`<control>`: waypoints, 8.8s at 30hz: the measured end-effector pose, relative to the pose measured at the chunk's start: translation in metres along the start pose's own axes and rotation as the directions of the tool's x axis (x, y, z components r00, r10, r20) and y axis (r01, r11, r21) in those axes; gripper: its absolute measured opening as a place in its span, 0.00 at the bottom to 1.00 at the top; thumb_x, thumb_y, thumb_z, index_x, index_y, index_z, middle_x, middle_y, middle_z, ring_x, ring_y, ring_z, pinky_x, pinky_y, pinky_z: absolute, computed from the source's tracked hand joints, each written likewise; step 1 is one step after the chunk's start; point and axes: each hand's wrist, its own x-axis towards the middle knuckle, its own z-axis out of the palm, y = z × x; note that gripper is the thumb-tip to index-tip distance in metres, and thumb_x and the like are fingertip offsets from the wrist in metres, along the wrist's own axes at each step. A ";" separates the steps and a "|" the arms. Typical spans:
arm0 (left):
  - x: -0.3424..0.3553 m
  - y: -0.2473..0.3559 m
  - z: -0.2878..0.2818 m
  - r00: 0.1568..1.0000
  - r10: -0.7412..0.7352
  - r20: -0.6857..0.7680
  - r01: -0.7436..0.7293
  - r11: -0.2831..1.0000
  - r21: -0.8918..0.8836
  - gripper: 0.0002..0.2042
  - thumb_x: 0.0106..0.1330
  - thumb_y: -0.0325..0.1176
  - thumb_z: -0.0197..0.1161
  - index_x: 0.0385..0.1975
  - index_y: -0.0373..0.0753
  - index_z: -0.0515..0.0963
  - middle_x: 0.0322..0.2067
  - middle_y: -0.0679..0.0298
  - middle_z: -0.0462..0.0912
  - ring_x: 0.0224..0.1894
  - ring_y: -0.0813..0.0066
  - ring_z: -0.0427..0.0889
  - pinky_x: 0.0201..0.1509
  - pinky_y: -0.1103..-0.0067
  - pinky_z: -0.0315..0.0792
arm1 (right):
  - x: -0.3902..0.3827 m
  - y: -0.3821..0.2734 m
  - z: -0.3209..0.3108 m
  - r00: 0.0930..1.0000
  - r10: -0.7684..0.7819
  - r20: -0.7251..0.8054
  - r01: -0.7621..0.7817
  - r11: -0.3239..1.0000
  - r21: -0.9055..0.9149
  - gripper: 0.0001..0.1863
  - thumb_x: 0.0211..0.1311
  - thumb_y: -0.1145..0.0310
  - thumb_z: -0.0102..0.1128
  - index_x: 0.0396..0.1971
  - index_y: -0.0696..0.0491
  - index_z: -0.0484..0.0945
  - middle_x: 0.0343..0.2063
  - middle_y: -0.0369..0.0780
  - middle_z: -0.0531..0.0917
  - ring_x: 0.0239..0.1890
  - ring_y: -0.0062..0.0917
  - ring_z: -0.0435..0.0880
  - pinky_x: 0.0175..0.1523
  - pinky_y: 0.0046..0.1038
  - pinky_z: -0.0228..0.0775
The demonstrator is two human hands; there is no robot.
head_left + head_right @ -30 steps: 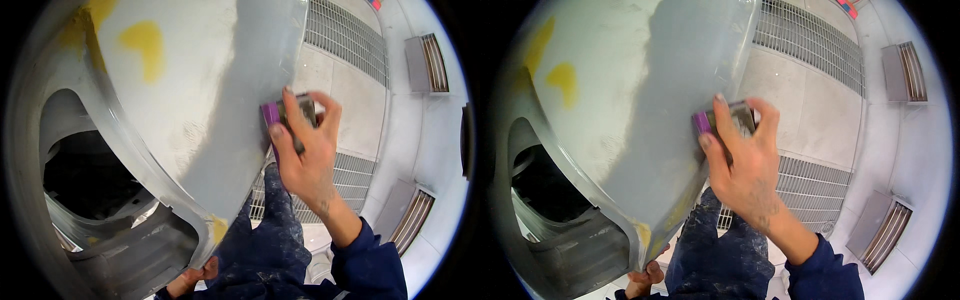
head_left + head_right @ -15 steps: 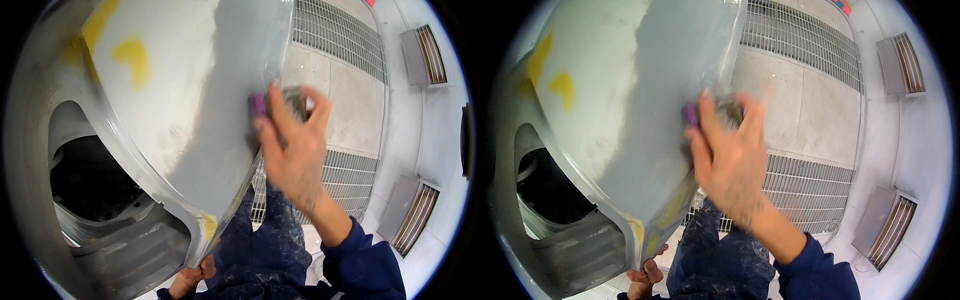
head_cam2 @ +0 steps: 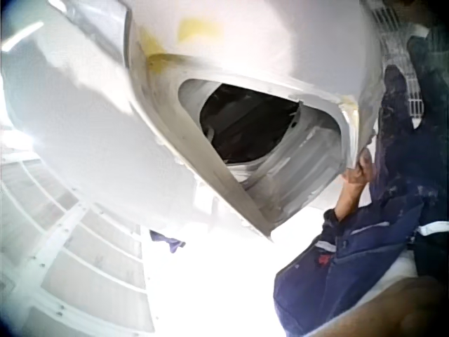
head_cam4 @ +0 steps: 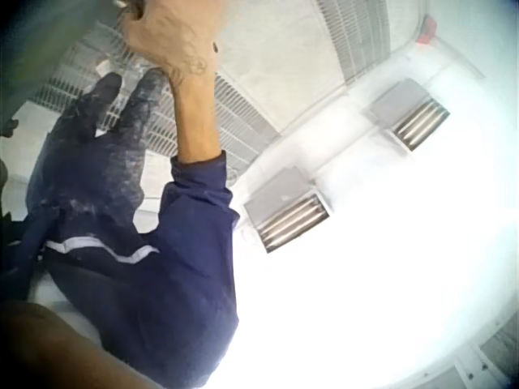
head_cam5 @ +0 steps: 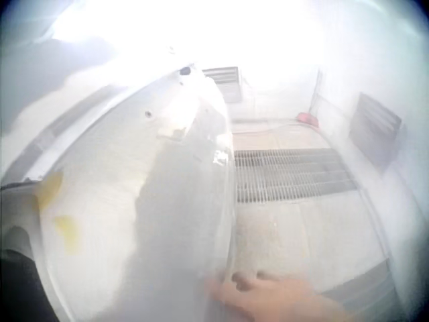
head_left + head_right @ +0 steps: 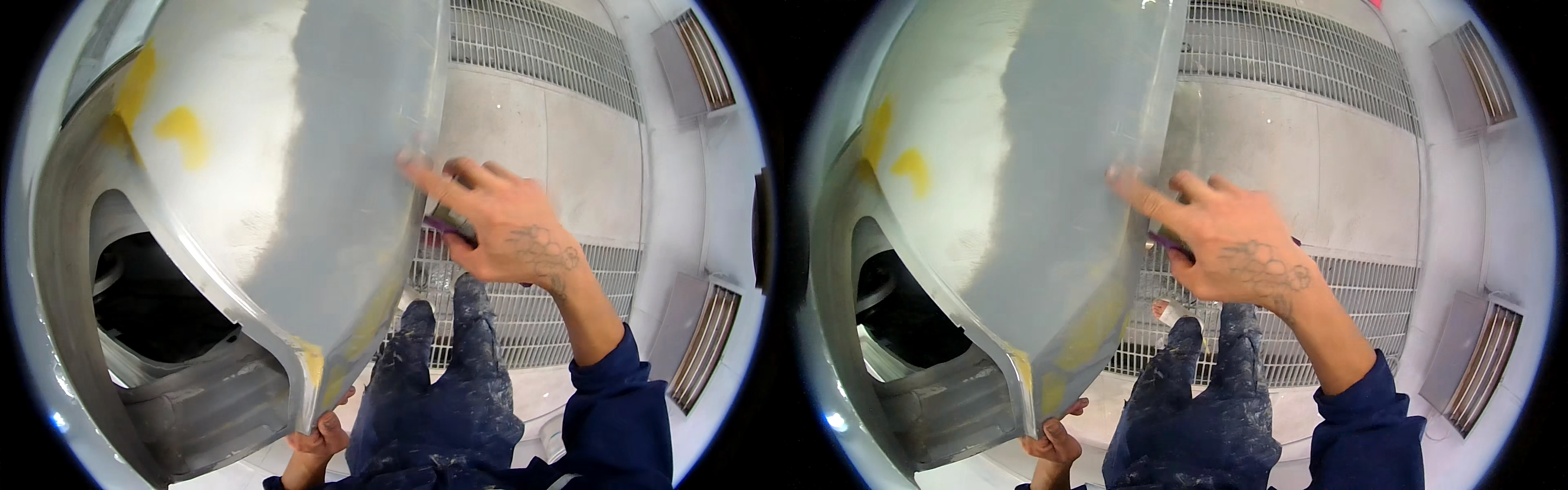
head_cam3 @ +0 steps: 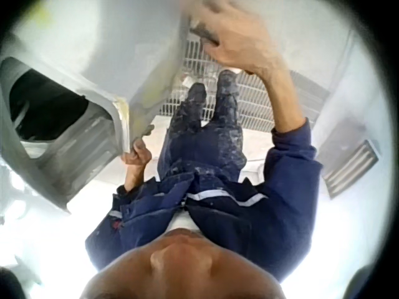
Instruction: The person sands the front hood of a white car using a purple sanding block and wipes the surface with a blue cloth. The person repeatedly sands and wipes the hood area, focusing on smoothing the surface.
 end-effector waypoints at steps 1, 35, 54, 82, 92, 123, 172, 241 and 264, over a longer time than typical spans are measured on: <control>-0.001 -0.002 0.001 1.000 -0.013 -0.003 0.013 1.000 -0.002 0.28 0.81 0.40 0.41 0.28 0.31 0.87 0.21 0.63 0.88 0.25 0.69 0.85 0.37 0.76 0.80 | -0.002 -0.002 0.003 0.996 0.000 0.088 -0.002 1.000 0.023 0.50 0.54 0.66 0.70 0.78 0.49 0.56 0.43 0.45 0.82 0.39 0.38 0.84 0.43 0.37 0.79; -0.014 -0.005 -0.004 0.993 -0.109 -0.044 0.107 0.993 -0.048 0.36 0.82 0.48 0.37 0.27 0.21 0.84 0.20 0.50 0.85 0.20 0.64 0.84 0.19 0.75 0.81 | 0.035 -0.034 0.074 0.620 0.424 -0.661 0.091 0.797 0.597 0.31 0.64 0.65 0.64 0.65 0.63 0.73 0.54 0.58 0.70 0.49 0.47 0.76 0.57 0.37 0.71; -0.001 0.004 -0.008 1.000 -0.019 0.018 0.016 0.992 0.122 0.28 0.79 0.37 0.37 0.29 0.34 0.87 0.23 0.65 0.90 0.21 0.72 0.85 0.35 0.77 0.80 | 0.006 -0.048 0.026 0.856 0.098 -0.508 0.035 0.969 0.245 0.26 0.58 0.69 0.69 0.59 0.54 0.79 0.48 0.53 0.73 0.43 0.45 0.80 0.45 0.40 0.76; -0.008 -0.001 -0.006 0.994 -0.112 0.017 0.110 0.988 0.105 0.31 0.82 0.41 0.35 0.28 0.39 0.89 0.22 0.69 0.89 0.24 0.75 0.83 0.40 0.77 0.77 | -0.003 -0.070 -0.003 0.980 0.174 -0.097 -0.116 0.893 0.435 0.27 0.58 0.70 0.68 0.59 0.59 0.78 0.49 0.56 0.74 0.43 0.48 0.82 0.46 0.39 0.78; -0.009 -0.001 -0.004 0.990 -0.140 -0.005 0.140 0.990 -0.007 0.31 0.82 0.44 0.36 0.28 0.37 0.88 0.21 0.65 0.88 0.24 0.72 0.84 0.40 0.76 0.78 | -0.001 -0.070 0.002 0.955 0.244 -0.166 -0.162 0.904 0.397 0.29 0.57 0.69 0.70 0.60 0.59 0.77 0.52 0.59 0.74 0.45 0.51 0.83 0.47 0.40 0.79; -0.055 -0.050 -0.042 0.983 -0.161 0.091 0.183 0.783 -0.595 0.34 0.82 0.56 0.40 0.76 0.35 0.50 0.77 0.55 0.54 0.77 0.58 0.57 0.81 0.57 0.47 | -0.043 -0.177 0.103 0.606 0.631 -0.483 0.045 0.580 0.814 0.30 0.67 0.61 0.61 0.64 0.63 0.75 0.53 0.50 0.64 0.51 0.39 0.69 0.57 0.35 0.67; -0.080 -0.088 -0.077 0.954 -0.293 0.066 0.300 0.921 -0.248 0.36 0.75 0.60 0.50 0.71 0.35 0.59 0.68 0.51 0.67 0.63 0.53 0.75 0.73 0.55 0.62 | -0.055 -0.193 0.104 0.445 0.746 -0.495 0.211 0.450 0.868 0.30 0.57 0.61 0.73 0.58 0.62 0.82 0.50 0.55 0.77 0.47 0.40 0.80 0.51 0.34 0.75; 0.005 -0.028 -0.017 0.979 -0.205 0.016 0.186 0.845 -0.501 0.36 0.73 0.58 0.42 0.63 0.26 0.68 0.40 0.43 0.86 0.33 0.51 0.89 0.37 0.61 0.84 | 0.007 -0.102 0.124 0.293 0.908 -0.299 -0.034 0.323 0.946 0.26 0.65 0.72 0.65 0.62 0.63 0.77 0.49 0.50 0.72 0.52 0.41 0.75 0.57 0.37 0.71; -0.001 -0.029 -0.023 0.925 -0.353 -0.141 0.208 0.780 -0.590 0.34 0.68 0.59 0.47 0.52 0.29 0.77 0.43 0.48 0.85 0.43 0.53 0.85 0.45 0.61 0.79 | -0.053 -0.207 0.126 0.277 0.958 -0.072 -0.163 0.121 0.979 0.29 0.64 0.68 0.66 0.64 0.61 0.75 0.40 0.49 0.68 0.44 0.39 0.70 0.46 0.36 0.67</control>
